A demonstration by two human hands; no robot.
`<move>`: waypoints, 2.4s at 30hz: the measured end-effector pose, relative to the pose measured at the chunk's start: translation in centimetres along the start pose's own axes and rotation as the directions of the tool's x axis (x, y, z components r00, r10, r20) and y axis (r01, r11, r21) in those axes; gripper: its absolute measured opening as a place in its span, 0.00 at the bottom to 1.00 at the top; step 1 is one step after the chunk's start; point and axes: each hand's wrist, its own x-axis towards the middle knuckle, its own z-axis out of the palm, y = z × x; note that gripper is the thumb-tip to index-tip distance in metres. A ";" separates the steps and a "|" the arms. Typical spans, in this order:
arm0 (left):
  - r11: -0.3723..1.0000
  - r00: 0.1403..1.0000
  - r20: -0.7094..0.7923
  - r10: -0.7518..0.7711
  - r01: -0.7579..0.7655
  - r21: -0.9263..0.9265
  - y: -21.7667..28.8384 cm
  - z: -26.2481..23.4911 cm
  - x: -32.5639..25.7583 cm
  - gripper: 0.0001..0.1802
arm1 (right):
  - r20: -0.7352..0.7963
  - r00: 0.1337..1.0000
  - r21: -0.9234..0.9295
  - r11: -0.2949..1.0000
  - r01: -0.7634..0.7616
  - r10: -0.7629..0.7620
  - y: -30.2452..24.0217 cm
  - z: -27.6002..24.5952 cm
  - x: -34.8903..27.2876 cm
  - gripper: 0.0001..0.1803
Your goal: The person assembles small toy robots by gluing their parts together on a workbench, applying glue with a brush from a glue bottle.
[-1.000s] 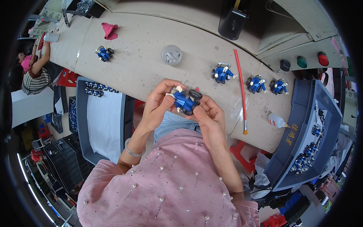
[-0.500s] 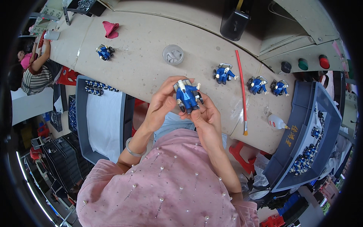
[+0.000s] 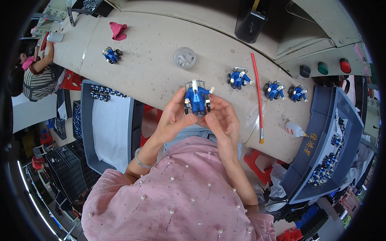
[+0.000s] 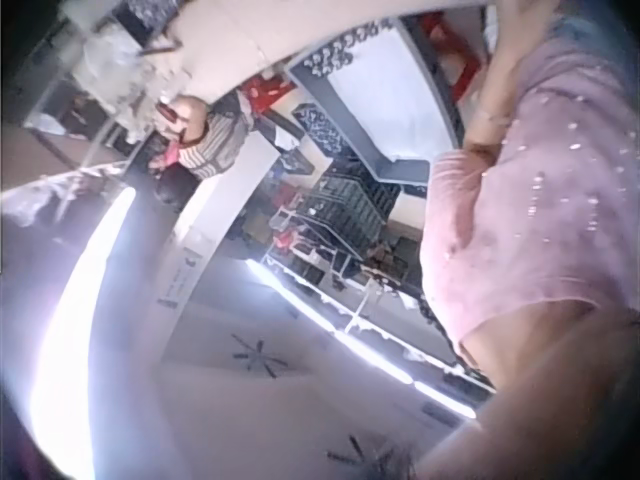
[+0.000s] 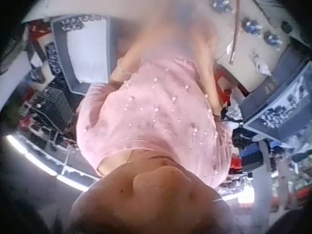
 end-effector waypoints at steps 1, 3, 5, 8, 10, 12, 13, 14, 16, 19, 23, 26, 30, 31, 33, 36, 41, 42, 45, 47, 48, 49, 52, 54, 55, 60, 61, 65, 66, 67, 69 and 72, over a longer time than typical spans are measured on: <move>1.000 1.000 0.001 0.000 0.000 0.000 0.2 -0.1 0.0 0.38 | -0.053 0.992 -0.109 0.988 0.112 -0.118 -0.2 -0.4 0.1 0.27; 0.994 0.996 0.038 -0.075 0.078 -0.080 0.6 -0.3 0.0 0.38 | -0.093 0.967 -0.222 0.951 0.213 -0.238 -0.7 -0.8 0.3 0.25; 0.988 0.992 0.063 -0.107 0.113 -0.104 0.6 -0.4 -0.2 0.38 | -0.114 0.932 -0.416 0.869 0.269 -0.343 -1.7 -0.8 0.6 0.20; 0.977 0.985 0.094 -0.144 0.157 -0.145 0.2 -0.3 -0.4 0.38 | -0.067 0.889 -0.516 0.778 0.358 -0.453 -2.5 0.0 1.3 0.13; 0.973 0.983 0.097 -0.154 0.168 -0.160 0.1 -0.2 -0.5 0.38 | -0.054 0.895 -0.522 0.776 0.353 -0.443 -2.4 -0.1 1.4 0.11; 0.942 0.976 0.098 -0.195 0.214 -0.260 0.3 0.0 -0.6 0.37 | -0.040 0.901 -0.529 0.774 0.347 -0.432 -2.3 -0.3 1.4 0.09; 0.941 0.976 0.098 -0.196 0.215 -0.260 0.2 0.1 -0.7 0.37 | -0.029 0.892 -0.552 0.751 0.363 -0.452 -2.3 -0.5 1.4 0.09; 0.941 0.975 0.102 -0.199 0.219 -0.257 0.2 0.1 -0.7 0.36 | -0.018 0.882 -0.575 0.726 0.377 -0.472 -2.3 -0.6 1.4 0.08; 0.941 0.973 0.107 -0.203 0.225 -0.255 0.3 0.3 -0.8 0.35 | -0.041 0.887 -0.536 0.759 0.370 -0.461 -2.2 -0.8 1.5 0.08; 0.944 0.977 0.098 -0.190 0.210 -0.255 0.3 0.7 -0.6 0.36 | -0.087 0.893 -0.460 0.813 0.357 -0.441 -2.1 -0.8 1.6 0.08; 0.997 0.995 0.072 -0.071 0.069 0.036 0.1 0.4 -0.5 0.38 | -0.140 0.916 -0.411 0.864 0.292 -0.377 -2.0 -1.2 1.4 0.09; 0.988 0.995 0.075 -0.068 0.057 0.142 0.2 0.4 -0.4 0.38 | -0.169 0.910 -0.425 0.861 0.279 -0.378 -2.0 -1.0 1.3 0.09; 0.994 0.998 0.048 -0.038 0.033 0.100 0.1 0.4 -0.6 0.33 | -0.149 0.915 -0.431 0.857 0.282 -0.376 -1.6 -0.9 1.3 0.09; 0.994 0.998 0.045 -0.038 0.033 0.100 0.4 0.3 -0.6 0.33 | -0.077 0.918 -0.457 0.832 0.315 -0.390 -1.3 -1.1 1.3 0.09; 0.930 0.967 0.072 -0.243 0.253 -0.266 1.0 0.0 -0.7 0.26 | -0.004 0.918 -0.481 0.806 0.346 -0.396 -1.0 -0.9 1.2 0.09; 0.929 0.933 0.058 -0.355 0.359 -0.086 0.0 -1.1 -1.2 0.19 | 0.103 0.940 -0.582 0.747 0.323 -0.326 -0.4 -0.6 1.0 0.08; 0.904 0.892 -0.158 -0.423 0.405 -0.133 1.5 -0.8 -1.8 0.13 | -0.135 0.868 -0.893 0.438 0.102 -0.478 0.9 -1.9 2.6 0.09; 0.900 0.870 -0.230 -0.437 0.423 -0.109 1.6 -0.8 -1.8 0.12 | -0.139 0.870 -0.894 0.438 0.096 -0.474 1.3 -1.7 3.0 0.09; 0.921 0.883 -0.293 -0.365 0.389 0.024 1.3 -0.7 -1.3 0.13 | -0.038 0.859 -0.960 0.258 0.111 -0.510 2.2 -1.0 4.2 0.11; 0.911 0.876 -0.313 -0.367 0.407 0.069 1.7 -0.9 -1.2 0.14 | -0.047 0.892 -0.981 0.187 0.043 -0.450 2.4 -0.6 4.7 0.13; 0.899 0.870 -0.330 -0.367 0.422 0.113 1.8 -1.0 -1.3 0.14 | -0.043 0.894 -0.981 0.186 0.046 -0.447 2.4 -0.4 4.8 0.13; 0.899 0.868 -0.334 -0.366 0.423 0.112 1.9 -1.1 -1.4 0.14 | -0.050 0.900 -0.981 0.190 0.037 -0.433 2.3 -0.3 4.9 0.12; 0.919 0.884 -0.360 -0.297 0.367 0.143 1.8 -1.4 -1.6 0.15 | -0.090 0.923 -0.959 0.284 0.022 -0.374 1.9 -0.4 4.8 0.12; 0.914 0.901 -0.371 -0.227 0.329 0.239 1.7 -1.6 -1.7 0.15 | -0.120 0.939 -0.931 0.366 0.007 -0.324 1.6 -0.5 4.6 0.12; 0.915 0.899 -0.374 -0.229 0.330 0.232 1.6 -1.8 -1.7 0.15 | -0.126 0.945 -0.918 0.397 0.004 -0.300 1.3 -0.5 4.5 0.11; 0.880 0.905 -0.410 -0.117 0.286 0.381 1.5 -1.2 -1.5 0.15 | -0.170 0.959 -0.573 0.815 0.089 -0.225 0.4 1.0 2.6 0.09; 0.880 0.907 -0.405 -0.118 0.284 0.380 1.6 -1.0 -1.4 0.15 | -0.139 0.969 -0.447 0.886 0.122 -0.203 0.2 1.8 2.1 0.09; 0.848 0.911 -0.412 -0.024 0.237 0.475 1.6 -0.2 -1.0 0.15 | -0.063 0.952 -0.377 0.890 0.256 -0.300 1.4 2.6 2.0 0.09; 0.830 0.915 -0.403 0.016 0.212 0.516 1.5 -0.1 -1.0 0.15 | -0.066 0.952 -0.378 0.890 0.254 -0.299 1.4 2.6 2.1 0.09; 0.830 0.916 -0.402 0.014 0.214 0.515 1.3 0.0 -1.0 0.15 | -0.051 0.938 -0.430 0.855 0.289 -0.342 1.4 2.6 2.2 0.08; 0.782 0.926 -0.360 0.115 0.139 0.607 0.9 0.2 -0.9 0.15 | -0.036 0.923 -0.482 0.816 0.320 -0.384 1.3 2.8 2.3 0.08; 0.754 0.915 -0.358 0.185 0.101 0.649 0.2 0.7 -1.0 0.15 | -0.091 0.925 -0.496 0.822 0.280 -0.370 1.2 3.4 2.3 0.08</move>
